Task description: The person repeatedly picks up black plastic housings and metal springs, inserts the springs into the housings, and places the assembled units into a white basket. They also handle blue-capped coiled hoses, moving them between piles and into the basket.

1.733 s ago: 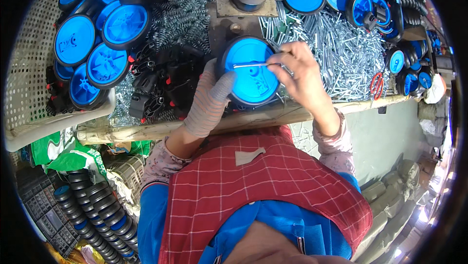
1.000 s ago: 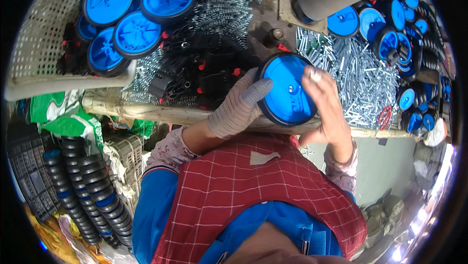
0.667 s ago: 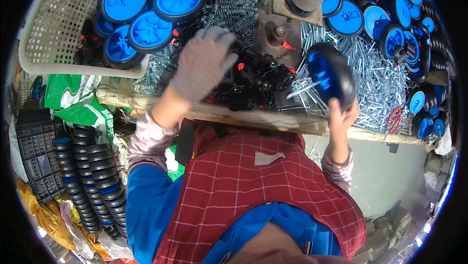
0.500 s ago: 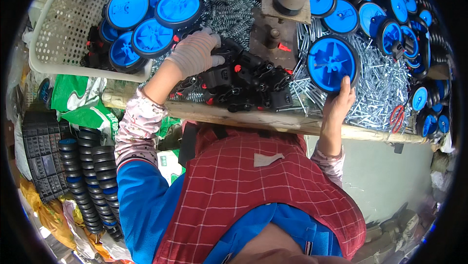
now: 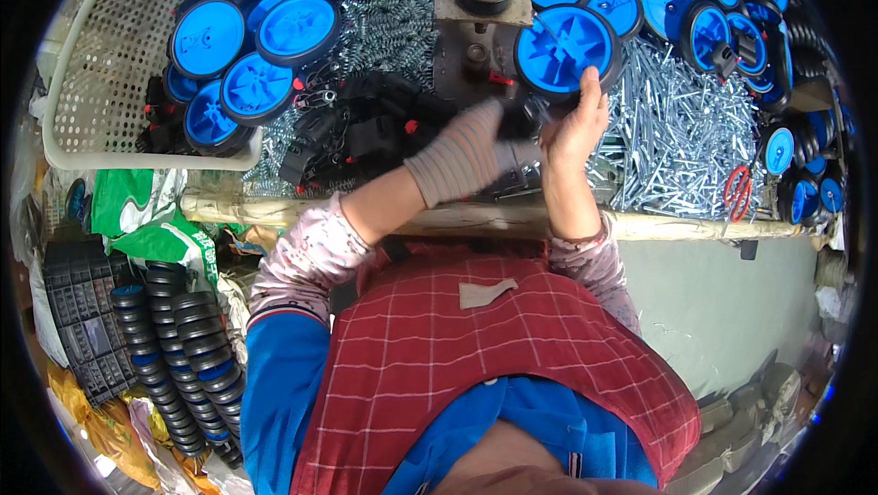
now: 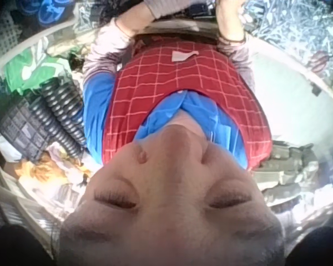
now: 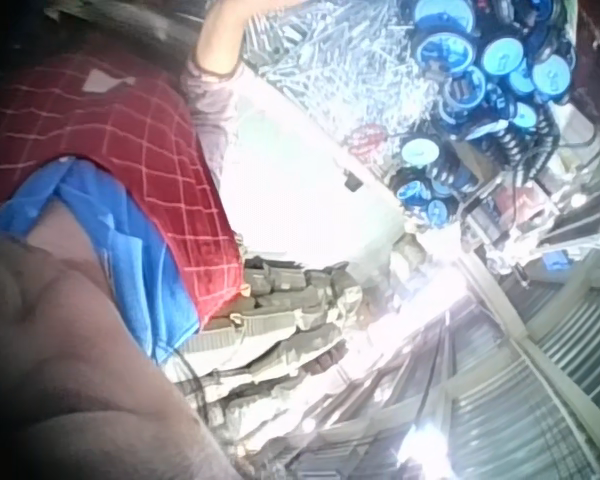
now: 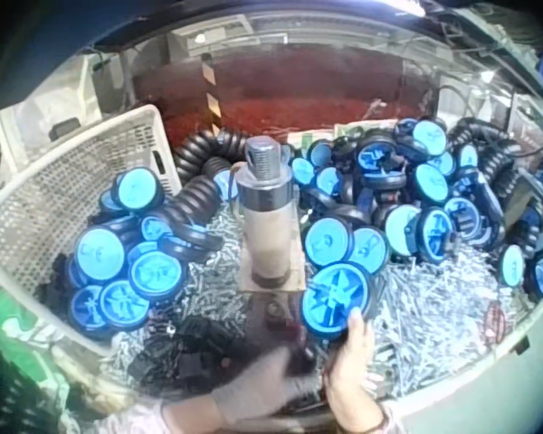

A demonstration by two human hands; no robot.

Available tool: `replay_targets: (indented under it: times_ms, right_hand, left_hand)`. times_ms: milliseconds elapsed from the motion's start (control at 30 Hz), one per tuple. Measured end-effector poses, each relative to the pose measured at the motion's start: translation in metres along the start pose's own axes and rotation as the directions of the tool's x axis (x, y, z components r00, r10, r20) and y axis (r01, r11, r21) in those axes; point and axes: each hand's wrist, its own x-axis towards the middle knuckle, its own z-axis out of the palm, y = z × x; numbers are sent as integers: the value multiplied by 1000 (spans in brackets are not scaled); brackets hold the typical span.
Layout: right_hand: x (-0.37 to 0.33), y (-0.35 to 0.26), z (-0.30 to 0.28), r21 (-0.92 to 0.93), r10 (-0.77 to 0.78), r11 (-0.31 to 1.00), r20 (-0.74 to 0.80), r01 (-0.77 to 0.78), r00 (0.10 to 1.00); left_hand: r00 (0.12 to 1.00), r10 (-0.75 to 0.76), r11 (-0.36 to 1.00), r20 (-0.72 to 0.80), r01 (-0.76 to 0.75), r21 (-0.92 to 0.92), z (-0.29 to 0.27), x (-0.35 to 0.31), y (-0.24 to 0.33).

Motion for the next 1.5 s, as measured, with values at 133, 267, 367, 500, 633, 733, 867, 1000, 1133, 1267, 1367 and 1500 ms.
replay_targets:
  times_ms: [133,267,367,500,633,733,867,1000,1133,1267,1367,1500]
  right_hand:
    - [18,10,-19,-63,-114,991,108,121,988]
    - [11,15,-25,-304,-173,925,202,229,964]
    - [5,10,-21,-442,-152,865,223,239,963]
    - [-5,2,-3,-598,-80,757,314,262,946]
    - [-14,21,14,-517,-142,760,458,393,877]
    - [-13,17,19,-608,-96,670,498,426,862]
    - [4,-6,14,-691,-139,393,607,606,783]
    - [64,-43,11,-759,-22,151,638,633,770]
    - [190,-102,-4,-430,-116,625,774,652,622]
    - [176,-141,18,-340,-142,758,747,557,649]
    - [95,-94,0,-619,393,450,785,644,479]
    - [53,-45,-72,-416,351,145,870,898,346]
  left_hand:
    - [946,-313,810,-83,220,-543,-40,31,-27]
    - [904,-427,728,-23,329,-601,-48,43,-21]
    - [895,-445,730,-34,340,-593,-48,44,-11]
    - [897,-442,758,-10,368,-538,-54,43,-20]
    - [910,-414,767,16,358,-533,-55,44,-20]
    - [892,-442,841,91,448,-304,-67,44,-23]
    - [988,146,601,43,-123,789,-146,47,-66]
    - [856,500,148,-131,64,987,-213,97,-56]
    - [967,60,-62,-249,252,966,-235,131,-66]
    - [959,180,30,-220,219,975,-234,127,-41]
    - [765,504,367,-401,231,901,-205,75,-6]
    - [831,78,832,-550,250,495,-174,-3,12]
